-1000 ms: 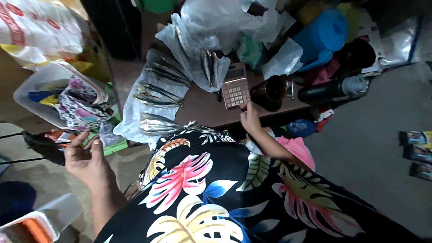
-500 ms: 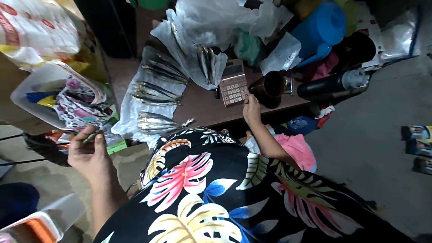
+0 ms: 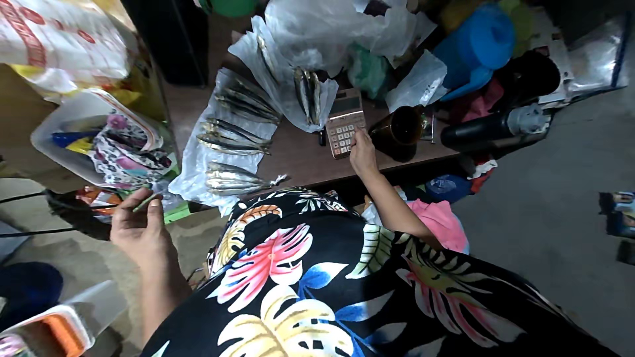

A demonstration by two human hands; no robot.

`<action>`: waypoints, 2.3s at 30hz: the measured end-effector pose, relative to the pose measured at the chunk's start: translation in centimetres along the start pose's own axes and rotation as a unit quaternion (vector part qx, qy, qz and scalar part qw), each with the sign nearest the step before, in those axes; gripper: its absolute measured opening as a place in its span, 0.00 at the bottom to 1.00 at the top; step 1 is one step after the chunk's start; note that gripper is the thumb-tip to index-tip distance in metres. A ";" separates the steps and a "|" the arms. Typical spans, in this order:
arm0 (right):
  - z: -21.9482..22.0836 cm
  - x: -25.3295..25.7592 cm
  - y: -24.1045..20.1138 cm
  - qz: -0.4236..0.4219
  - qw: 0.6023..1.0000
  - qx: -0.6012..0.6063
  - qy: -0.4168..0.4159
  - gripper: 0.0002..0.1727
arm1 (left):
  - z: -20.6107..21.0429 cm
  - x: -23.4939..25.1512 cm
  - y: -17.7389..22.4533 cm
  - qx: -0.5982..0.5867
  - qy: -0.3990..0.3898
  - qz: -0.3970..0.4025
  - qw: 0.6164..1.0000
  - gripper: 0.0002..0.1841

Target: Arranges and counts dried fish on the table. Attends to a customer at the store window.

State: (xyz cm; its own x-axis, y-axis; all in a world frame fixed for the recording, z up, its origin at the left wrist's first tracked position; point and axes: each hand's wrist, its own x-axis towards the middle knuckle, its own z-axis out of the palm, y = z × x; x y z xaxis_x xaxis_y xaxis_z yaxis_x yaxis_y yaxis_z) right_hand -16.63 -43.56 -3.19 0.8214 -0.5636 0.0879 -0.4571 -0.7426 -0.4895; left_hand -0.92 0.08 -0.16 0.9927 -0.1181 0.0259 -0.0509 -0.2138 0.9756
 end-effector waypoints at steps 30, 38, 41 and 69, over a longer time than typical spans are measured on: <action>0.5 -1.9 0.3 -0.067 0.998 0.011 -0.002 0.11 | 0.0 0.3 -0.5 -0.007 -0.035 0.005 0.999 0.19; 1.3 0.5 -1.3 -0.045 0.996 -0.007 -0.078 0.17 | -0.4 -0.1 -0.4 -0.020 -0.038 0.017 0.999 0.18; 0.6 -0.7 -0.6 -0.057 0.998 0.006 -0.021 0.14 | -0.9 -0.7 -0.7 -0.010 -0.025 0.003 1.000 0.19; -1.6 -4.3 2.4 -0.022 0.997 -0.039 -0.059 0.10 | 1.5 -1.0 -0.6 0.298 -0.200 0.027 0.933 0.22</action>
State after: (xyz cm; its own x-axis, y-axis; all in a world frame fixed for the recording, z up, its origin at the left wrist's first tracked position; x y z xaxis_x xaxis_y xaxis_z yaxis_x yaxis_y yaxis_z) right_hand -21.81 -43.50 -3.32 0.8731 -0.4875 0.0024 -0.4421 -0.7939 -0.4175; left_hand -2.09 -1.16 -1.11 0.8725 -0.4715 -0.1281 -0.2702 -0.6840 0.6776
